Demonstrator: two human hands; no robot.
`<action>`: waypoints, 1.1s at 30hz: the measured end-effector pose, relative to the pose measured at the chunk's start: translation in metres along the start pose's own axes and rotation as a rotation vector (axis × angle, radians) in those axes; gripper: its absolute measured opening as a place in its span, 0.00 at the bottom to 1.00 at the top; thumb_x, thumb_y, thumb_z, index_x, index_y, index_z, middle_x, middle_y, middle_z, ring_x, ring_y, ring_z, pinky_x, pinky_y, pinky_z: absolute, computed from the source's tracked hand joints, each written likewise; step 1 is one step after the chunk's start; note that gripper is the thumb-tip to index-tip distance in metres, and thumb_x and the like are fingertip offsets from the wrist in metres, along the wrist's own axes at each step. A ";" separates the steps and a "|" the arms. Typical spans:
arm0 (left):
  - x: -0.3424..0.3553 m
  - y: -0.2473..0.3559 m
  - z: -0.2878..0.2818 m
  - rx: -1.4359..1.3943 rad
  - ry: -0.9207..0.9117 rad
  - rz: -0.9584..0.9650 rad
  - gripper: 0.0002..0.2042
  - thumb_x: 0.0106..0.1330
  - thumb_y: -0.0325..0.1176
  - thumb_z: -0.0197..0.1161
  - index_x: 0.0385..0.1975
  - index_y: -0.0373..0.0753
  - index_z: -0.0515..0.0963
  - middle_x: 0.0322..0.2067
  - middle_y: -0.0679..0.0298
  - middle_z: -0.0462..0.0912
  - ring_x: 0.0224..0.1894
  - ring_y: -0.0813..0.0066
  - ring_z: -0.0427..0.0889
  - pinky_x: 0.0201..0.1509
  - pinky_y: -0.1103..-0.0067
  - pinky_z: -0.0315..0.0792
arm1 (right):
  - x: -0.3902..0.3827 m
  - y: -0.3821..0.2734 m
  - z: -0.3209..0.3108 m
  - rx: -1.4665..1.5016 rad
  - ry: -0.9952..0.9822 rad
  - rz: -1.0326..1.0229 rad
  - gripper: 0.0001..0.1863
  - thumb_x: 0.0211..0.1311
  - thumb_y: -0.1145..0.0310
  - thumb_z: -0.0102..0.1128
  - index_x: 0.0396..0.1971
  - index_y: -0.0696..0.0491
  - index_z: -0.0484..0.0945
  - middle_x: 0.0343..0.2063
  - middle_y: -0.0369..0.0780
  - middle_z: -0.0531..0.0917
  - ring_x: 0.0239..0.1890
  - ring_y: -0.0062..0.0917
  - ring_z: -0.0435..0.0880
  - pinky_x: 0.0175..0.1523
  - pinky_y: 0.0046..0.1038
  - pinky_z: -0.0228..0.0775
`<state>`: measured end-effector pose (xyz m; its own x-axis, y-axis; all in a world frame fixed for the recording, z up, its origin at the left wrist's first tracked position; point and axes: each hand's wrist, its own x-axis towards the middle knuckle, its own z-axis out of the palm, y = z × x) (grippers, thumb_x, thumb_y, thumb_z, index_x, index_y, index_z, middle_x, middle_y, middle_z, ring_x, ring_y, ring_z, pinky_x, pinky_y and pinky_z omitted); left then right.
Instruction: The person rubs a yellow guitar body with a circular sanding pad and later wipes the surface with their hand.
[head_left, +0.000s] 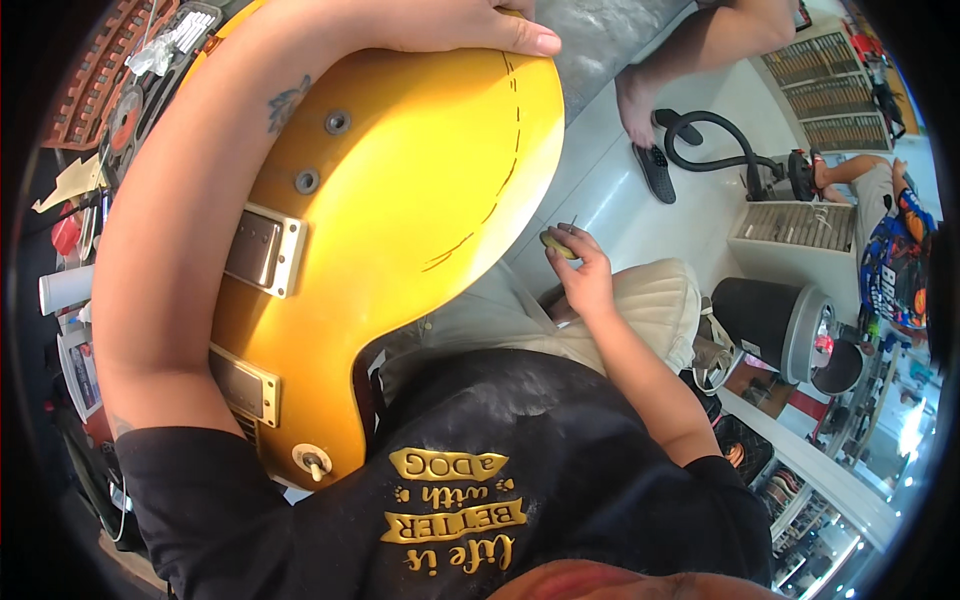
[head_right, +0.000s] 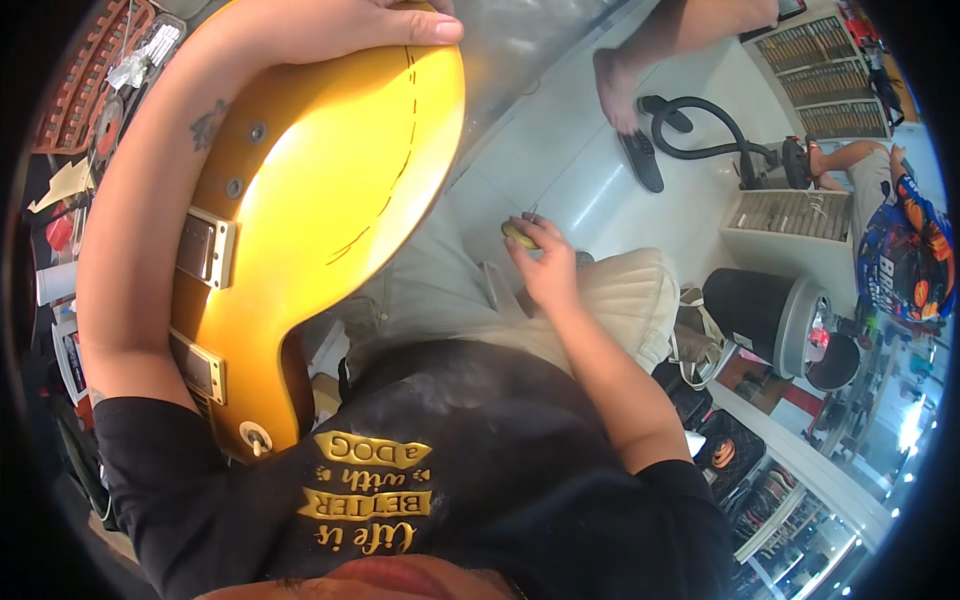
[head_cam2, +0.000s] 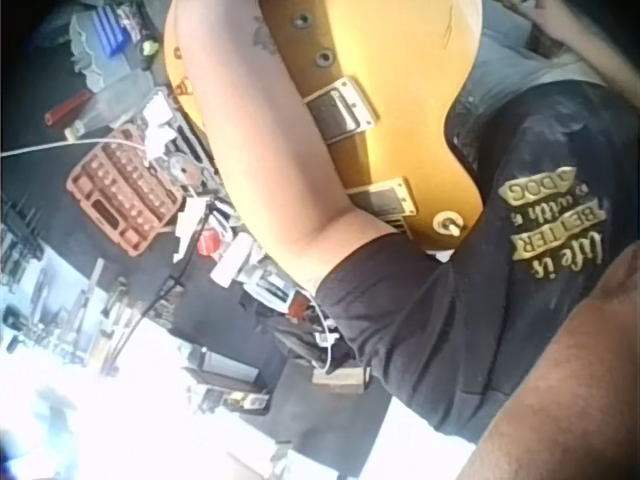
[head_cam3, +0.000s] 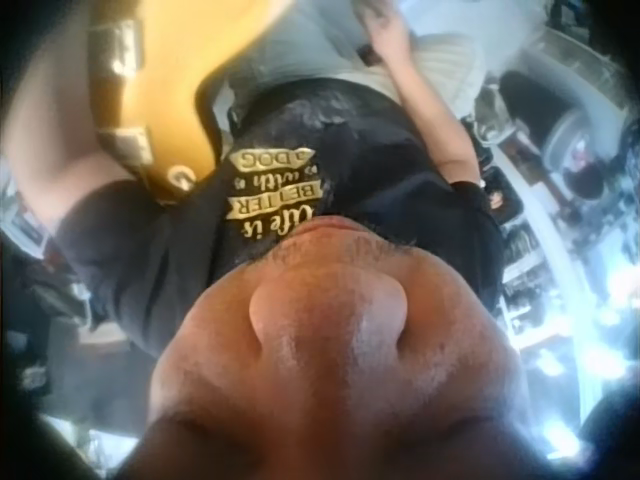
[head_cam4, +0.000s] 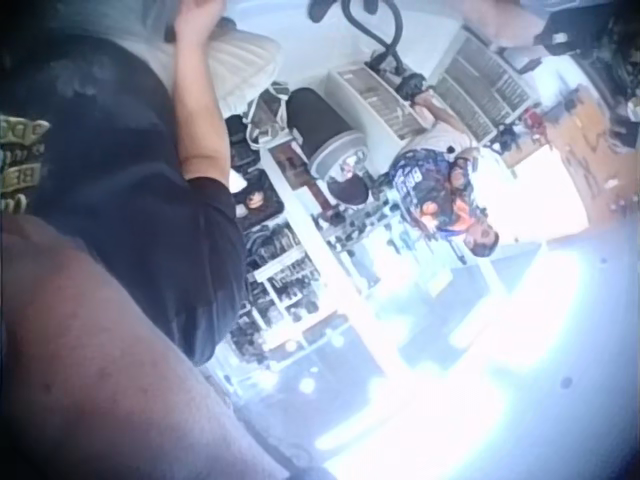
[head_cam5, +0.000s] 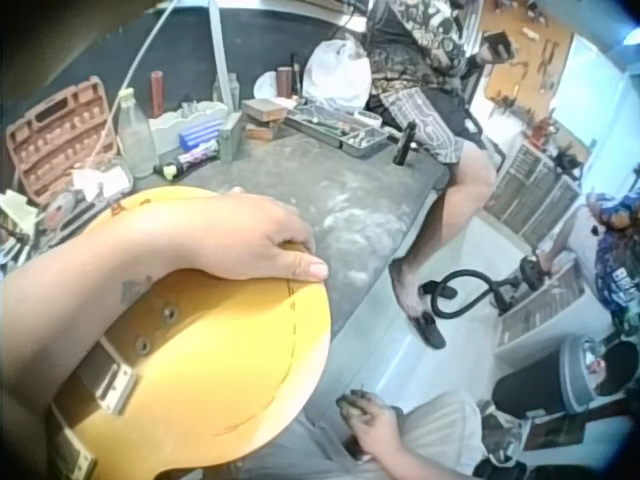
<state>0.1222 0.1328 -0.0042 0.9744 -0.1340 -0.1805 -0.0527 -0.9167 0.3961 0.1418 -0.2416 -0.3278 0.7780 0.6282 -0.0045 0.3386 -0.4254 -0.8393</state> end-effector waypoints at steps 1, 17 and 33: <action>-0.002 0.002 -0.001 -0.011 0.003 0.007 0.33 0.81 0.65 0.59 0.60 0.37 0.88 0.57 0.45 0.89 0.64 0.44 0.86 0.71 0.56 0.74 | 0.001 0.001 0.000 0.000 0.000 -0.001 0.19 0.68 0.70 0.76 0.57 0.55 0.92 0.59 0.52 0.89 0.64 0.45 0.89 0.69 0.39 0.79; 0.010 -0.010 0.004 0.084 -0.022 -0.022 0.35 0.80 0.68 0.57 0.58 0.38 0.89 0.55 0.45 0.91 0.61 0.43 0.88 0.68 0.55 0.77 | 0.026 -0.017 -0.014 0.527 0.138 0.255 0.23 0.89 0.53 0.59 0.62 0.59 0.85 0.49 0.41 0.91 0.41 0.25 0.87 0.50 0.29 0.78; 0.014 -0.019 0.012 0.137 0.014 -0.024 0.36 0.80 0.70 0.54 0.59 0.40 0.89 0.58 0.48 0.91 0.64 0.46 0.87 0.68 0.56 0.77 | 0.059 -0.231 -0.085 -0.448 0.277 -1.036 0.25 0.48 0.79 0.81 0.50 0.48 0.96 0.53 0.43 0.88 0.58 0.47 0.86 0.62 0.47 0.81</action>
<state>0.1340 0.1433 -0.0253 0.9786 -0.1070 -0.1758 -0.0576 -0.9626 0.2647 0.1546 -0.1617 -0.0884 0.0897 0.6699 0.7370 0.9944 -0.0183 -0.1043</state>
